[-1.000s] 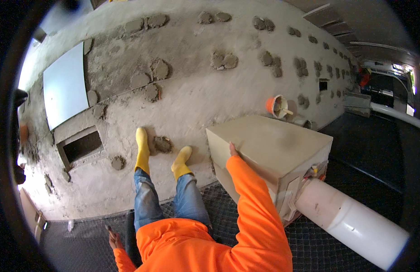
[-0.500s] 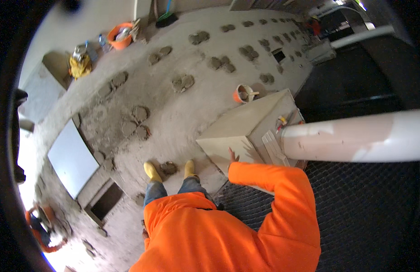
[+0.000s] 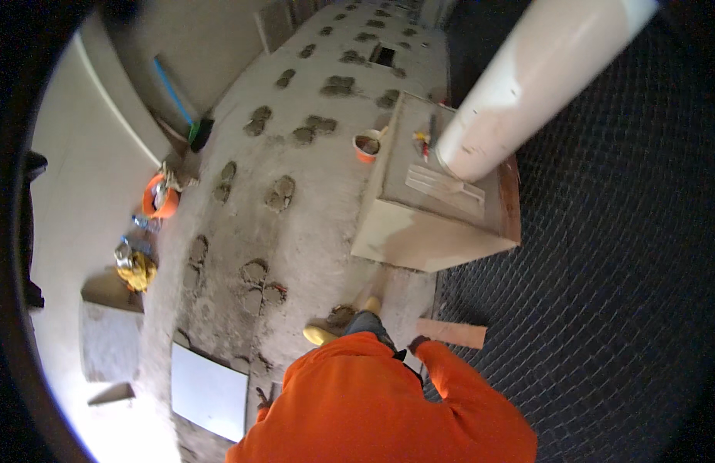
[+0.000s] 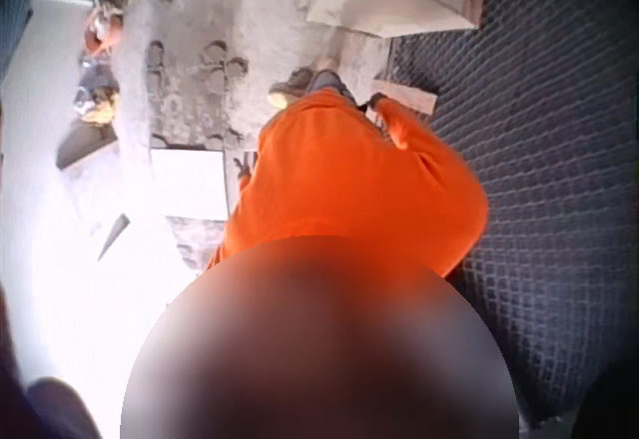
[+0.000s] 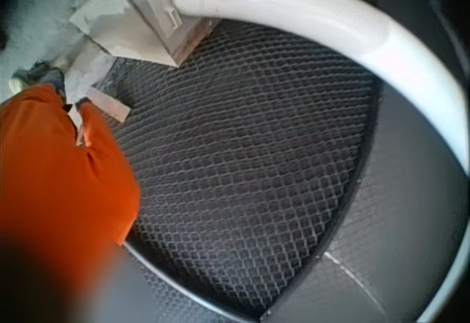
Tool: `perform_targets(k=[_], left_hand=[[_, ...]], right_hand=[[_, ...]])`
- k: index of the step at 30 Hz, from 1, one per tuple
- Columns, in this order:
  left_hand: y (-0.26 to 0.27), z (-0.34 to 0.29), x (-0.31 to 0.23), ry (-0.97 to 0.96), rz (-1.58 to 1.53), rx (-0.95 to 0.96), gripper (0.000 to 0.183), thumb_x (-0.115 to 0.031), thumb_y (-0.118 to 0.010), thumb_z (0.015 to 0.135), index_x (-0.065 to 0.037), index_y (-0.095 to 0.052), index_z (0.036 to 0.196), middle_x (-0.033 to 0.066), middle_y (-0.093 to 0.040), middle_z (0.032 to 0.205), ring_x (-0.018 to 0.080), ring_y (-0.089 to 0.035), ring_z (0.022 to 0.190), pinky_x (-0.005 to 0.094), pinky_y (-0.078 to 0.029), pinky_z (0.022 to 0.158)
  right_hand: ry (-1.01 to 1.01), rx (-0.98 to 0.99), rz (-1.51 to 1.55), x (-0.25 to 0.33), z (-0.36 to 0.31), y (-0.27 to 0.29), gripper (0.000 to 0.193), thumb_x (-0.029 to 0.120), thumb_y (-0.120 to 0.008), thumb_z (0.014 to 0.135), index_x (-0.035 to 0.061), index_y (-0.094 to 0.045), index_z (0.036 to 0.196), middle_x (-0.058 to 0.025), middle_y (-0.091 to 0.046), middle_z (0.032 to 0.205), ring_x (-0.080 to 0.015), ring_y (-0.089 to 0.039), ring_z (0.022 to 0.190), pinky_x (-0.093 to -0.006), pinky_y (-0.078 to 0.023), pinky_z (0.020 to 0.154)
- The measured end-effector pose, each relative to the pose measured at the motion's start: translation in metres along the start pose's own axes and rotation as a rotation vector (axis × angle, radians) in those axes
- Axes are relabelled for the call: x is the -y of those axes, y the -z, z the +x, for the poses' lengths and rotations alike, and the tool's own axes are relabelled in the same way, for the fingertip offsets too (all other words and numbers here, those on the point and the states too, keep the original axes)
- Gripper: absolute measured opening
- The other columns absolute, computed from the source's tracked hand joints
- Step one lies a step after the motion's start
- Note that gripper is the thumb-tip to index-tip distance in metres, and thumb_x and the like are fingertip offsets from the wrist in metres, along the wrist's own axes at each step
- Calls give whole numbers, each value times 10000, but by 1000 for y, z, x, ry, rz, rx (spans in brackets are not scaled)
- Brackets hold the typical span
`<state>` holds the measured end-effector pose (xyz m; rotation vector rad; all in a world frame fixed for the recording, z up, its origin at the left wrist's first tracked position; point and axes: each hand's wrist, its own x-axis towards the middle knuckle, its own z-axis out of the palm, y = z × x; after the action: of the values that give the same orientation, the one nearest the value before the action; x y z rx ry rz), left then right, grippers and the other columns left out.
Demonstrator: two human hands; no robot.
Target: The person positions a wooden plank against a mesh-covered wall and uses a hammer to secure it. They then mix a cement-like substance in a bucket and apply it to the wall using a trowel.
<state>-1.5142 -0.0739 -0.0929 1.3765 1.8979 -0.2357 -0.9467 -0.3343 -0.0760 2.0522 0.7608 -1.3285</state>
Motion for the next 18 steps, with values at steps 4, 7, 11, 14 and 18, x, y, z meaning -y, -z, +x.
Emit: perform_targets(k=[4, 7, 11, 14, 18], left_hand=[[28, 33, -29, -132, 92, 31, 507, -405, -669, 867, -90, -574, 1253, 155, -688, 879, 361, -683, 839, 487, -545, 644], [35, 53, -61, -226, 139, 37, 524, -411, -672, 863, -91, -564, 1264, 155, -689, 880, 360, -683, 835, 485, -546, 645], [21, 67, -117, -356, 176, 72, 546, -418, -676, 859, -93, -549, 1277, 155, -691, 880, 358, -685, 831, 483, -546, 646], [-1, 58, -152, -436, 192, 118, 562, -424, -680, 855, -94, -539, 1288, 155, -692, 881, 357, -686, 827, 481, -547, 647], [-36, 24, -160, -487, 212, 171, 585, -432, -684, 850, -96, -525, 1301, 156, -694, 882, 356, -687, 823, 479, -547, 649]], right_hand=[[-66, 76, 470, 18, -43, -79, 436, 422, -431, 980, 154, -679, 1219, -171, -680, 1194, -353, -660, 1094, -495, -526, 919], [-46, 61, 683, 39, -68, -103, 414, 434, -462, 962, 181, -698, 1189, -170, -693, 1162, -348, -669, 1078, -486, -535, 901], [-3, 22, 837, 41, -64, -144, 383, 449, -504, 939, 216, -723, 1150, -168, -710, 1119, -340, -680, 1057, -474, -547, 876], [-29, -28, 796, 11, -35, -195, 413, 511, -623, 847, 199, -750, 1087, -131, -739, 1035, -305, -702, 993, -423, -551, 838], [-175, -158, 879, -52, 4, -242, 368, 465, -733, 824, 167, -767, 1037, -105, -759, 938, -285, -726, 897, -399, -559, 844]])
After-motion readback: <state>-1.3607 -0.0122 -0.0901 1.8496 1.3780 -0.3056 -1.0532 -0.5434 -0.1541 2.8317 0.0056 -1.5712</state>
